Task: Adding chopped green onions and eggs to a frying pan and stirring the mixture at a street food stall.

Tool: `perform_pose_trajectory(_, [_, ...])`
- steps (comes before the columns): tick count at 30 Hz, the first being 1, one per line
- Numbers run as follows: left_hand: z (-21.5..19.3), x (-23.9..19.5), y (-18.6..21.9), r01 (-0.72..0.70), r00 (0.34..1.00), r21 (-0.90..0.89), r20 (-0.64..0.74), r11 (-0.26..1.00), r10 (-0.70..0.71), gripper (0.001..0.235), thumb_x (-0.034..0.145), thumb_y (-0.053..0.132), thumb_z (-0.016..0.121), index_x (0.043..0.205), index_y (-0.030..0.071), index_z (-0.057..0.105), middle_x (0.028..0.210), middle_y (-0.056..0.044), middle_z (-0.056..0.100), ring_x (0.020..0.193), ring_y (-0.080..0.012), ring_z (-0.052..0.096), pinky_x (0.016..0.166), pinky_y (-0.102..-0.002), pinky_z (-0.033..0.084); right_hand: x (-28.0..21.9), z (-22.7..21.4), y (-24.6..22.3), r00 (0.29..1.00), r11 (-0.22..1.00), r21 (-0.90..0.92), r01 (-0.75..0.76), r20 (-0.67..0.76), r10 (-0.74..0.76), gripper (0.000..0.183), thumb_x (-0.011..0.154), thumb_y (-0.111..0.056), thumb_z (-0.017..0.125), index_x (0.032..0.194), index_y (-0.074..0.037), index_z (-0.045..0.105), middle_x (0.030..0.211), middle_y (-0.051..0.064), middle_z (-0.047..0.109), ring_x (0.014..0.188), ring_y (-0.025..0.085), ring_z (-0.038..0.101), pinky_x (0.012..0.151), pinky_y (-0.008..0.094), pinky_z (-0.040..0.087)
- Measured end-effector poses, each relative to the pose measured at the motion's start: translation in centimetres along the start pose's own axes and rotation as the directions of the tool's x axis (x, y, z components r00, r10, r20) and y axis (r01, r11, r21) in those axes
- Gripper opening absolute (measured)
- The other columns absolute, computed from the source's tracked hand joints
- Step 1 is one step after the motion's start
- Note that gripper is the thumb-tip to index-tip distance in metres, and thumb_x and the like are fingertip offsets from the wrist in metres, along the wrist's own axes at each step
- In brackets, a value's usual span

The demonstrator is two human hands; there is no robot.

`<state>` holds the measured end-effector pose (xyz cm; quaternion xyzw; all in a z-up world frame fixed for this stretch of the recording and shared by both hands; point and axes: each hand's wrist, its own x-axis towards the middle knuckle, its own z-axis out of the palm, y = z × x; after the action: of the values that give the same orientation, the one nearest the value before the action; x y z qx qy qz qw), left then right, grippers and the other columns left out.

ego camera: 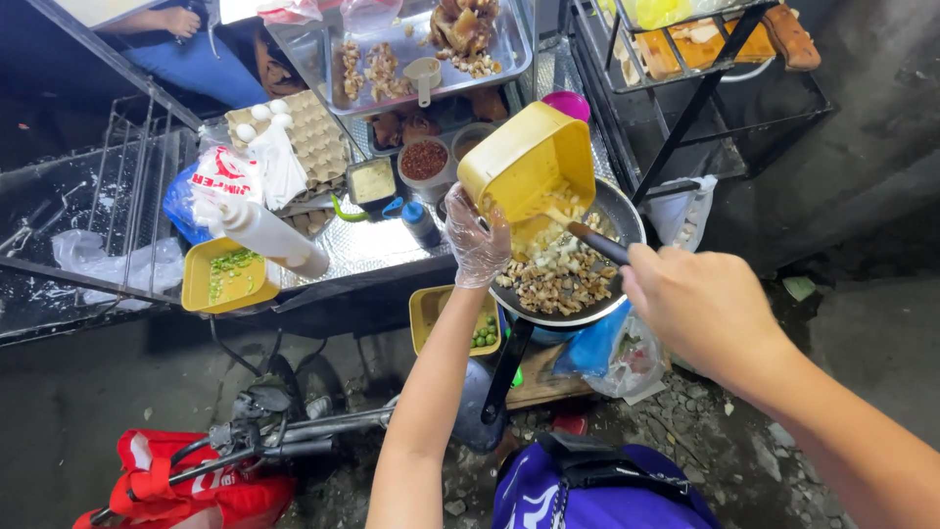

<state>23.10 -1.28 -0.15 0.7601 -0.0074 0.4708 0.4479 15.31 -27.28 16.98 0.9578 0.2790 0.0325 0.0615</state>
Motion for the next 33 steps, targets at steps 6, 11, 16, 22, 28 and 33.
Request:
perform_pose_trajectory(6, [0.2, 0.1, -0.4, -0.055, 0.998, 0.044, -0.027, 0.998, 0.056, 0.050, 0.100, 0.041, 0.048, 0.127, -0.001, 0.049, 0.103, -0.016, 0.059, 0.087, -0.0301, 0.065, 0.074, -0.042, 0.054, -0.7, 0.3, 0.4, 0.998, 0.999, -0.024, 0.048, 0.048, -0.047, 0.032, 0.104, -0.036, 0.053, 0.077, -0.019, 0.051, 0.061, -0.001, 0.059, 0.044, 0.027, 0.058, 0.041, 0.042, 0.038])
perform_pose_trajectory(11, [0.2, 0.3, -0.3, -0.016, 0.999, 0.036, -0.041, 0.999, 0.018, 0.051, 0.099, 0.044, 0.050, 0.124, 0.000, 0.050, 0.102, -0.014, 0.059, 0.083, -0.0272, 0.064, 0.071, -0.040, 0.053, 0.0, -0.4, 0.8, 0.998, 1.000, -0.022, 0.009, 0.059, -0.008, 0.036, 0.108, -0.036, 0.052, 0.077, -0.017, 0.051, 0.060, -0.002, 0.057, 0.045, 0.026, 0.057, 0.044, 0.041, 0.041])
perform_pose_trajectory(16, [0.6, 0.2, -1.0, 0.002, 0.999, 0.002, -0.042, 1.000, -0.002, 0.052, 0.099, 0.043, 0.052, 0.127, -0.001, 0.048, 0.108, -0.014, 0.058, 0.094, -0.0287, 0.064, 0.082, -0.042, 0.055, 0.4, 1.3, 1.1, 0.999, 0.999, -0.002, 0.035, -0.017, -0.035, 0.036, 0.107, -0.032, 0.054, 0.075, -0.017, 0.049, 0.058, -0.002, 0.055, 0.044, 0.025, 0.054, 0.043, 0.040, 0.040])
perform_pose_trajectory(22, [0.6, 0.0, -0.6, 0.150, 0.986, 0.055, -0.083, 0.987, -0.146, 0.062, 0.097, 0.056, 0.049, 0.126, 0.002, 0.050, 0.110, -0.013, 0.061, 0.096, -0.0269, 0.066, 0.081, -0.039, 0.057, -0.7, -0.2, 2.1, 0.998, 0.999, -0.026, -0.022, 0.062, 0.023, 0.030, 0.107, -0.035, 0.051, 0.085, -0.018, 0.059, 0.066, -0.003, 0.065, 0.051, 0.025, 0.062, 0.045, 0.041, 0.044])
perform_pose_trajectory(28, [1.2, 0.4, -0.4, 0.034, 0.996, 0.025, -0.088, 0.999, -0.031, 0.052, 0.097, 0.043, 0.053, 0.126, 0.000, 0.048, 0.107, -0.014, 0.059, 0.092, -0.0272, 0.064, 0.080, -0.039, 0.055, -0.8, 1.5, 1.6, 0.993, 0.994, -0.093, 0.064, -0.096, -0.073, 0.034, 0.110, -0.034, 0.055, 0.079, -0.019, 0.052, 0.059, -0.002, 0.056, 0.040, 0.021, 0.053, 0.040, 0.036, 0.038])
perform_pose_trajectory(33, [0.9, 0.3, 0.0, 0.052, 0.995, 0.061, -0.091, 0.997, -0.046, 0.052, 0.098, 0.047, 0.050, 0.124, 0.002, 0.049, 0.102, -0.012, 0.060, 0.086, -0.0251, 0.063, 0.074, -0.038, 0.053, -2.5, -0.4, 2.2, 1.000, 1.000, -0.030, 0.001, -0.005, -0.001, 0.026, 0.108, -0.034, 0.053, 0.090, -0.017, 0.058, 0.062, -0.002, 0.061, 0.044, 0.025, 0.057, 0.040, 0.040, 0.043])
